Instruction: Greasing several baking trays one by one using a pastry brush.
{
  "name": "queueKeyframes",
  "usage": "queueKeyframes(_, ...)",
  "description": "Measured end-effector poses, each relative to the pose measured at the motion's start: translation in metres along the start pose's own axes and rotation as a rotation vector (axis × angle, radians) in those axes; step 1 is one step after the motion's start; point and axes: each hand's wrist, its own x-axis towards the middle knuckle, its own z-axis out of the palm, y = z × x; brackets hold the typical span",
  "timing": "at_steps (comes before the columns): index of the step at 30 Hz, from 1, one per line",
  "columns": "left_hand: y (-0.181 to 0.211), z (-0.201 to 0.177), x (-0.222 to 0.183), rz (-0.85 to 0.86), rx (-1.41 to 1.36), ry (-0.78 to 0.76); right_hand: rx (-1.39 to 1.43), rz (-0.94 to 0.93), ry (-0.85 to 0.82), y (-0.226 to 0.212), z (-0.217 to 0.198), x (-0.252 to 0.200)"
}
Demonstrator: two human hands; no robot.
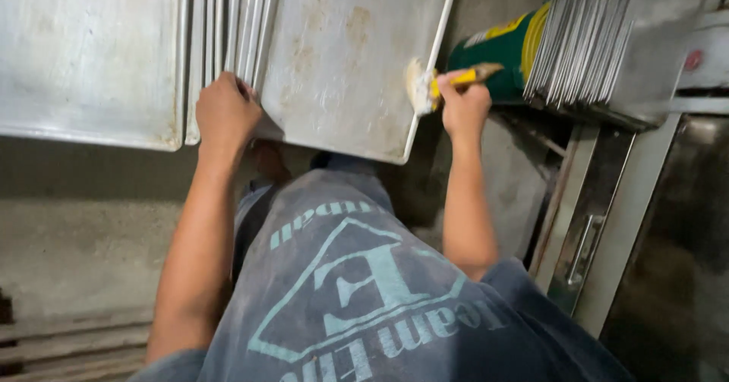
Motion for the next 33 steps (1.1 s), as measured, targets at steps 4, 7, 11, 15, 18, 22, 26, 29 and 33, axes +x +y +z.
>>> queueKeyframes(4, -0.001, 0.001, -0.002, 0.006, -0.028, 0.021, 0.615, 0.201, -0.09, 0.038, -0.012, -0.057)
queueKeyframes(7, 0.006, -0.001, -0.008, 0.023, -0.023, 0.059, 0.877, 0.307, -0.059, 0.065, -0.002, -0.068)
queueKeyframes(11, 0.004, 0.005, -0.014, 0.042, -0.019, 0.061, 1.069, 0.407, -0.048, 0.064, 0.011, -0.07)
queueKeyframes(15, 0.005, 0.011, -0.016, -0.005, 0.03, -0.023, 1.062, 0.388, -0.034, 0.061, 0.012, -0.062)
queueKeyframes(18, 0.011, 0.018, -0.028, -0.055, -0.059, -0.049, 1.062, 0.368, -0.023, 0.064, -0.001, -0.065)
queueKeyframes(22, 0.05, 0.023, -0.04, -0.275, -0.466, -0.068, 1.229, 0.388, -0.022, 0.059, -0.011, -0.053)
queueKeyframes(26, 0.076, 0.018, -0.071, -0.187, -0.367, 0.079, 1.225, 0.364, -0.006, 0.066, -0.019, -0.047)
queueKeyframes(29, 0.065, 0.02, -0.091, -0.089, -0.297, 0.198, 1.255, 0.293, 0.013, 0.051, -0.021, -0.045)
queueKeyframes(33, 0.06, -0.006, -0.102, -0.122, -0.301, 0.265, 1.278, 0.194, -0.043, 0.007, -0.019, -0.044)
